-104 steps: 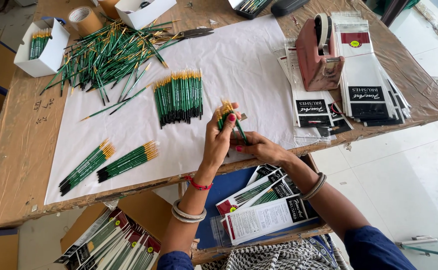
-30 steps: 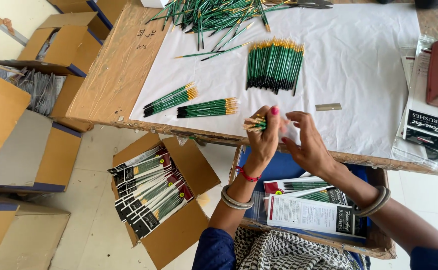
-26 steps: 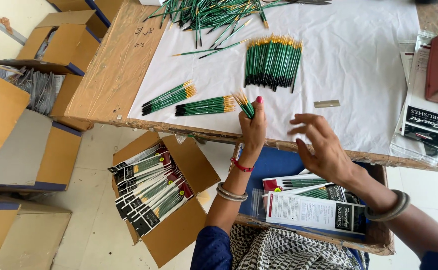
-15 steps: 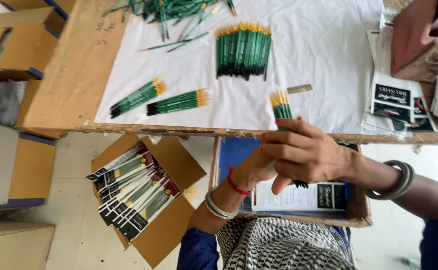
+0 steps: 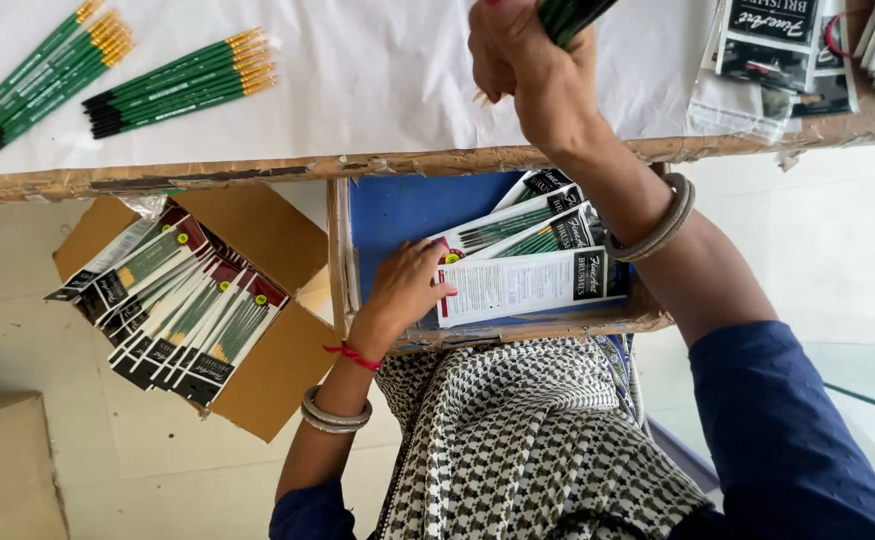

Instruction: The person packages small green paintbrushes into plastic sleeves, gathers them into bundles, and places them into a cardboard box.

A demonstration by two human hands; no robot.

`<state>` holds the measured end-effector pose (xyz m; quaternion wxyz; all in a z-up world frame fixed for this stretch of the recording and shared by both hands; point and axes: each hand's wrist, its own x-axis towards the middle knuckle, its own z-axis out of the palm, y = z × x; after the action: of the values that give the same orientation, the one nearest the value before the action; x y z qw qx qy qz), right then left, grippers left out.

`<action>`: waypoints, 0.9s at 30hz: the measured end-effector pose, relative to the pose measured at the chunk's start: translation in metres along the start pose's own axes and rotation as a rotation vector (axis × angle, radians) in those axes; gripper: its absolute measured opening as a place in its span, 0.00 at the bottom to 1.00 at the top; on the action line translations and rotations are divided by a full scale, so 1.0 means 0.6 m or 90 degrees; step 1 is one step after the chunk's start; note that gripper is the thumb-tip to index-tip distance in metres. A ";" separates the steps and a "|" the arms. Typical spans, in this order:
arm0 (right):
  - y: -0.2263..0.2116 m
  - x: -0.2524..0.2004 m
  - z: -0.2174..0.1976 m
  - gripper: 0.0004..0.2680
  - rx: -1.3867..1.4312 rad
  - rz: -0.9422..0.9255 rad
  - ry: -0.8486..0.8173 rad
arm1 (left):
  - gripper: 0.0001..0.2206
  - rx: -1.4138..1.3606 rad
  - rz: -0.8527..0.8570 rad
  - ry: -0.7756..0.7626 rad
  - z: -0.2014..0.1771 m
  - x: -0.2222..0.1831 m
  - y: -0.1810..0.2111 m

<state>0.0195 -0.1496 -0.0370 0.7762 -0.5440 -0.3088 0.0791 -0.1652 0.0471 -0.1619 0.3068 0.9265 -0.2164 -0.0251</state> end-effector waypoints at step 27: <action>-0.107 -0.192 0.027 0.14 -0.491 0.327 -0.008 | 0.09 -0.367 0.187 0.384 -0.250 0.034 0.157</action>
<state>-0.0952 -0.2150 -0.0216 0.4706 -0.8513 -0.1756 0.1517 -0.1562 0.0549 0.0157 0.6027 0.7283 -0.2305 0.2309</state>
